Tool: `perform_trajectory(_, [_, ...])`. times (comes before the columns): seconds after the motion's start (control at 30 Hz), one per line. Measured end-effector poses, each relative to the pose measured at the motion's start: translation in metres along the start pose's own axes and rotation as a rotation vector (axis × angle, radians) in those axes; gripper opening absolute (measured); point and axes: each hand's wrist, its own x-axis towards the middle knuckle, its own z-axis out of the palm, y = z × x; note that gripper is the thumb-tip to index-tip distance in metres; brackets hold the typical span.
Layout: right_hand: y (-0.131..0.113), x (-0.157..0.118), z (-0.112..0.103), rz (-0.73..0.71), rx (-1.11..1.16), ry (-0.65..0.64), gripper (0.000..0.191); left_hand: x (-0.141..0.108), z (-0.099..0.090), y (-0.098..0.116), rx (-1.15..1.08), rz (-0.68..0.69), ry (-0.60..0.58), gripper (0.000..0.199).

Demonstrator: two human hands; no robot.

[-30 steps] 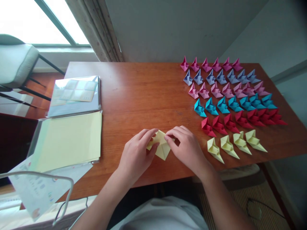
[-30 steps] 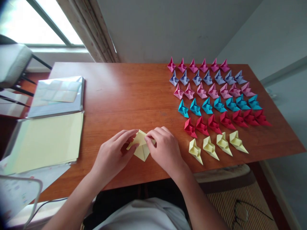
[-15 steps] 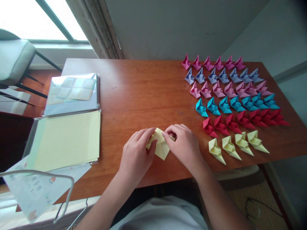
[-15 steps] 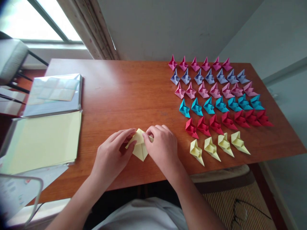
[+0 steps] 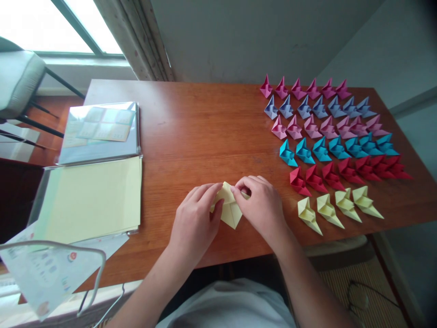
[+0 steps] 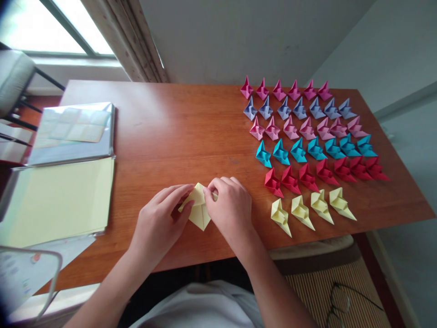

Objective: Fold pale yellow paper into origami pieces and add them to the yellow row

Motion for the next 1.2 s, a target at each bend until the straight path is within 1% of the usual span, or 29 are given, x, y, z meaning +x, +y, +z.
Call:
perform_trajectory(0.17, [0.001, 0.0, 0.001, -0.013, -0.008, -0.004, 0.023, -0.001, 0.001, -0.001, 0.025, 0.031, -0.001, 0.025])
perform_trajectory(0.37, [0.0, 0.001, 0.001, -0.016, -0.037, -0.006, 0.023, -0.002, -0.002, 0.003, 0.098, 0.085, -0.031, 0.026])
perform_trajectory(0.53, [0.0, 0.001, 0.001, -0.02, -0.063, -0.013, 0.022, -0.007, -0.005, 0.011, 0.274, 0.233, -0.077, 0.034])
perform_trajectory(0.63, [0.0, 0.001, 0.002, -0.022, -0.058, -0.015, 0.024, -0.01, -0.005, 0.013, 0.307, 0.287, -0.093, 0.036])
perform_trajectory(0.8, [0.0, 0.001, 0.001, -0.034, -0.065, -0.014, 0.023, -0.011, -0.004, 0.011, 0.31, 0.233, -0.148, 0.042])
perform_trajectory(0.93, [0.001, 0.001, 0.001, -0.039, -0.07, -0.014, 0.022, -0.01, -0.003, 0.009, 0.306, 0.218, -0.157, 0.043])
perform_trajectory(1.2, [0.0, 0.001, 0.0, -0.035, -0.079, -0.029, 0.023, -0.011, -0.007, 0.012, 0.333, 0.29, -0.132, 0.04])
